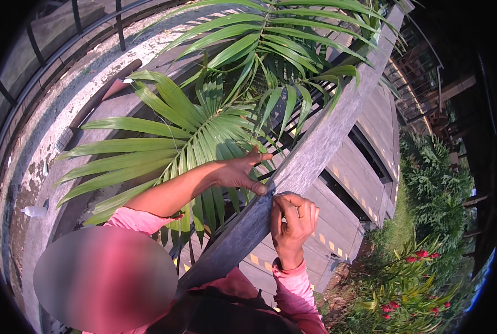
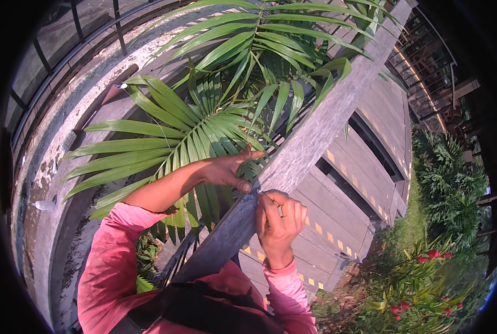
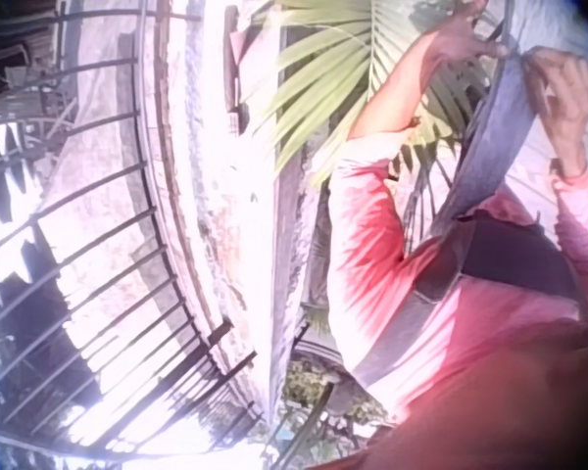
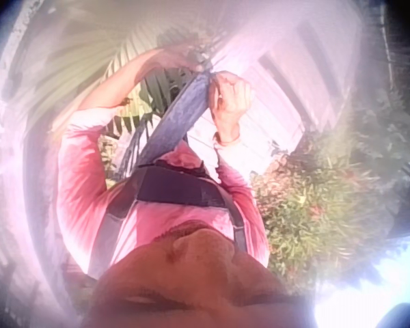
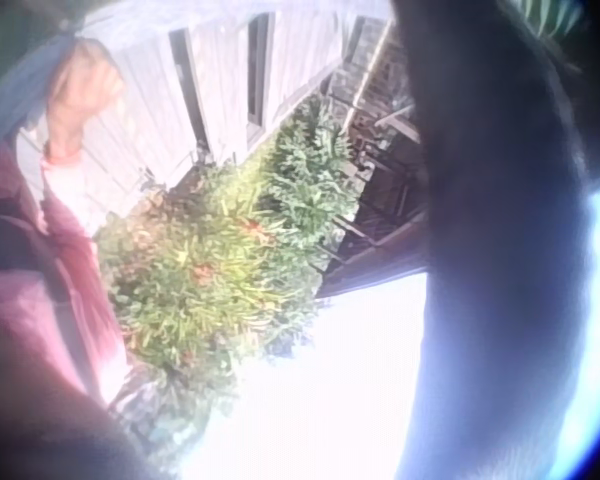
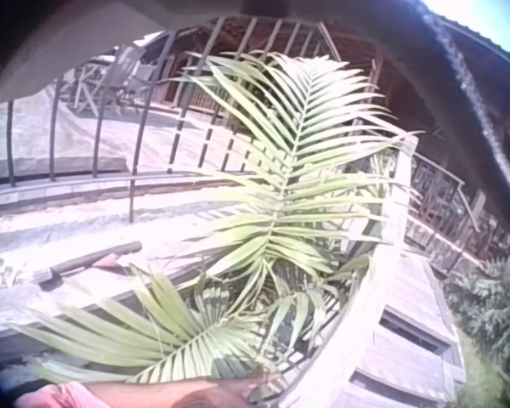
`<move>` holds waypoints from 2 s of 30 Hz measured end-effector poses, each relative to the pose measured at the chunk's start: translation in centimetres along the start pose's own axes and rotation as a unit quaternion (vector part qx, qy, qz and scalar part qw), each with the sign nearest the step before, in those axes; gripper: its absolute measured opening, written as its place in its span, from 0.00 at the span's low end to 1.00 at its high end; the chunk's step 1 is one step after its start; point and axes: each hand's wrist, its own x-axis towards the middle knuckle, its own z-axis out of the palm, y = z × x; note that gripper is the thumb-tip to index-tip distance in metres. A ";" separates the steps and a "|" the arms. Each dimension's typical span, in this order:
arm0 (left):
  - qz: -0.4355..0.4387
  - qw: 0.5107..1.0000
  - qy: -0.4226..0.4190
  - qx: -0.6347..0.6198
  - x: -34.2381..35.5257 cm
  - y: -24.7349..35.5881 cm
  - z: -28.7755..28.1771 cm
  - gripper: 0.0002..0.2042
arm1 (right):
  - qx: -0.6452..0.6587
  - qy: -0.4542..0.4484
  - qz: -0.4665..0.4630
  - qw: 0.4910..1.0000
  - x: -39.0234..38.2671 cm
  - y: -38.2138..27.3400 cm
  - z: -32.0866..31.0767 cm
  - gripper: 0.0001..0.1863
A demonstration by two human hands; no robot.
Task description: The person repairs a wooden railing by applying glue to a crack and securing it with a nail. They use a hammer to drive the nail into the wood and then wipe the surface with a cloth.
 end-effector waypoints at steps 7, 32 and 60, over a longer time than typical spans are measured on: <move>0.006 1.000 -0.003 -0.020 0.2 0.1 0.1 0.72 | 0.030 -0.013 0.002 0.999 -0.7 -0.3 0.4 0.18; -0.001 1.000 0.001 -0.005 0.1 0.0 0.1 0.71 | 0.078 0.010 0.042 0.996 -2.2 0.6 0.2 0.10; -0.003 1.000 0.009 -0.011 2.3 -2.5 1.2 0.66 | 0.186 -0.012 -0.080 0.979 -1.8 -2.0 -1.8 0.09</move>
